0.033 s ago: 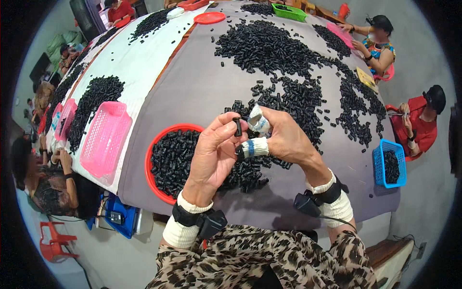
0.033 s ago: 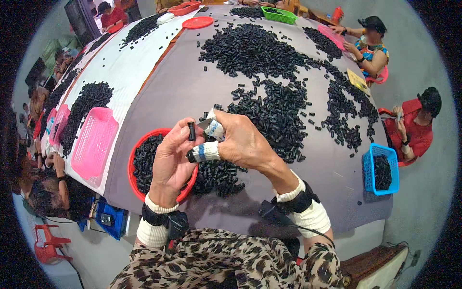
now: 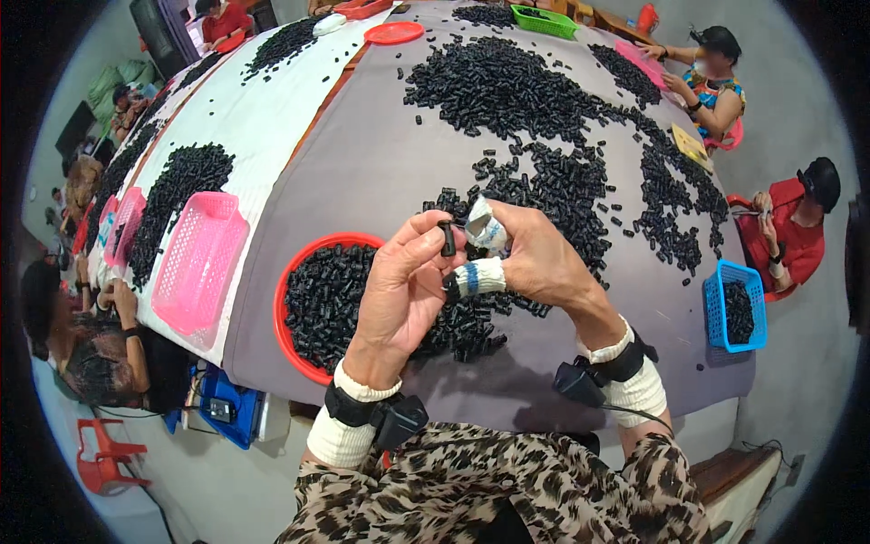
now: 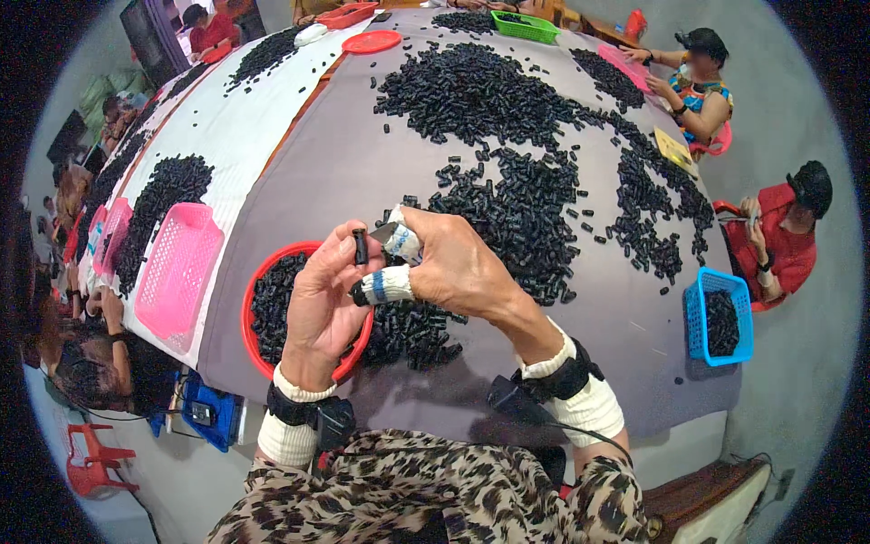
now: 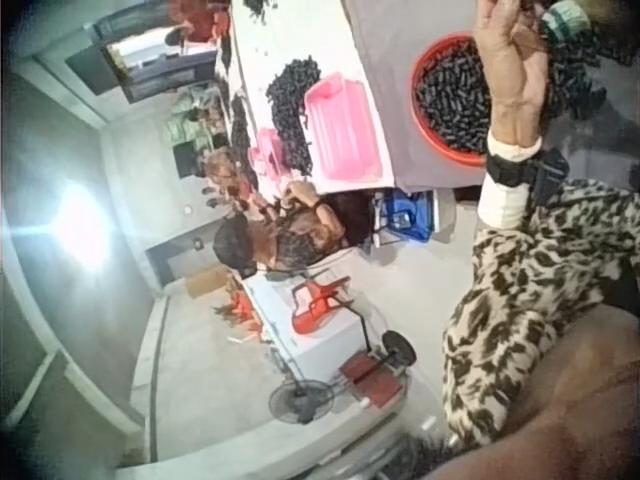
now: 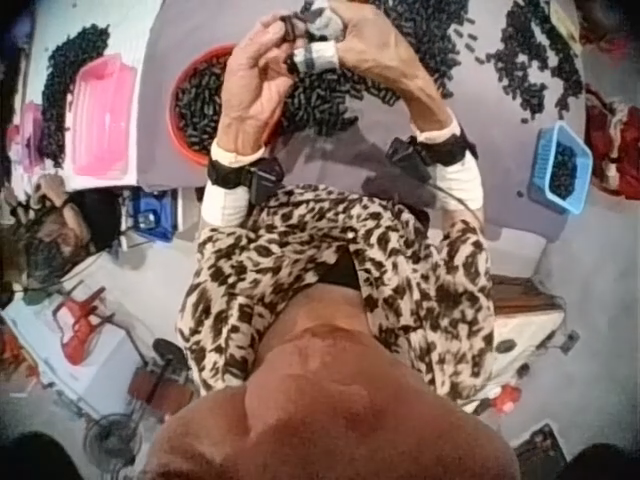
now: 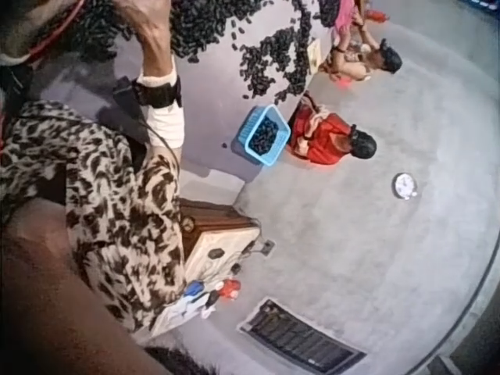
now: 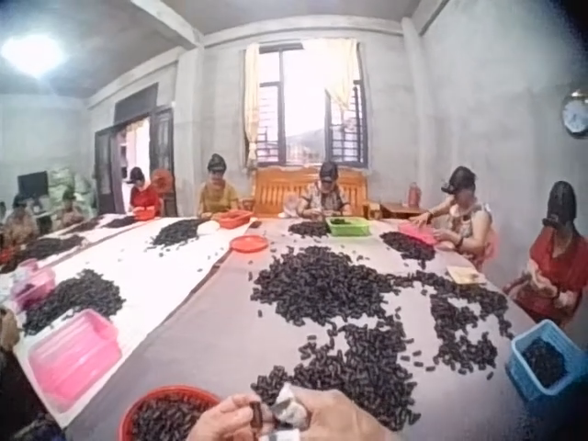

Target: Sorting and assembling small black components for shoe manufacturing at a workshop table.

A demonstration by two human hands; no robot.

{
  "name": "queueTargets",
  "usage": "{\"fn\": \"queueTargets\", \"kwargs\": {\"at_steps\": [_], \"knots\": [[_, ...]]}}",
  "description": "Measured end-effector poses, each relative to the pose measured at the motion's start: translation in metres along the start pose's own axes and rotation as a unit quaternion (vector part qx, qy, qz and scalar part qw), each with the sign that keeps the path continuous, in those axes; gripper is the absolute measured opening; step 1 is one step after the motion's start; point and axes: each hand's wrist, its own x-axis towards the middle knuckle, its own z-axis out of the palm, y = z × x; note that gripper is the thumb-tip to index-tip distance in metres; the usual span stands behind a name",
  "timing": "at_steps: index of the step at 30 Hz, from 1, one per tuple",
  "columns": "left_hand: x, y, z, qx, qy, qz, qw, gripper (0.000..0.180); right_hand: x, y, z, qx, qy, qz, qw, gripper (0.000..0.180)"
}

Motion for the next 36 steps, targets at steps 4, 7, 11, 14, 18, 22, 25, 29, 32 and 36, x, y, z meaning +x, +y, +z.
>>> {"fn": "queueTargets", "kwargs": {"at_steps": [4,7,11,14,18,22,25,29,32,36], "knots": [[-0.001,-0.004,0.003,0.023,0.020,-0.004,1.000,0.020,0.001,0.010,0.001,0.009,-0.004,0.007,1.000,0.033],[-0.002,-0.006,0.006,0.037,0.019,0.014,0.999,0.022,0.002,0.011,-0.001,-0.006,-0.016,0.013,1.000,0.035],[0.000,-0.010,0.004,0.063,0.011,-0.001,0.998,0.024,0.002,0.016,-0.007,-0.060,-0.020,-0.007,0.998,0.039],[-0.001,-0.010,0.001,0.049,0.000,-0.001,0.999,0.024,0.001,0.016,-0.004,-0.046,-0.026,0.009,0.999,0.040],[0.001,-0.012,0.000,0.059,-0.024,0.002,0.998,0.023,0.000,0.014,-0.008,-0.057,-0.038,0.020,0.997,0.040],[0.001,-0.012,-0.001,0.072,-0.023,0.002,0.997,0.023,0.000,0.017,-0.007,-0.054,-0.050,0.006,0.997,0.041],[0.002,-0.015,0.001,0.094,0.004,0.006,0.996,0.022,0.000,0.024,-0.005,-0.057,-0.043,-0.017,0.997,0.040],[0.003,-0.017,0.004,0.107,0.017,0.008,0.994,0.022,-0.001,0.023,-0.007,-0.064,-0.050,-0.018,0.996,0.037],[0.006,-0.020,0.005,0.082,0.032,0.001,0.996,0.022,-0.005,0.023,-0.008,-0.022,-0.008,-0.015,1.000,0.034],[0.006,-0.021,0.001,0.058,0.013,0.012,0.998,0.022,-0.006,0.023,-0.006,-0.002,0.033,-0.019,0.999,0.031]]}}
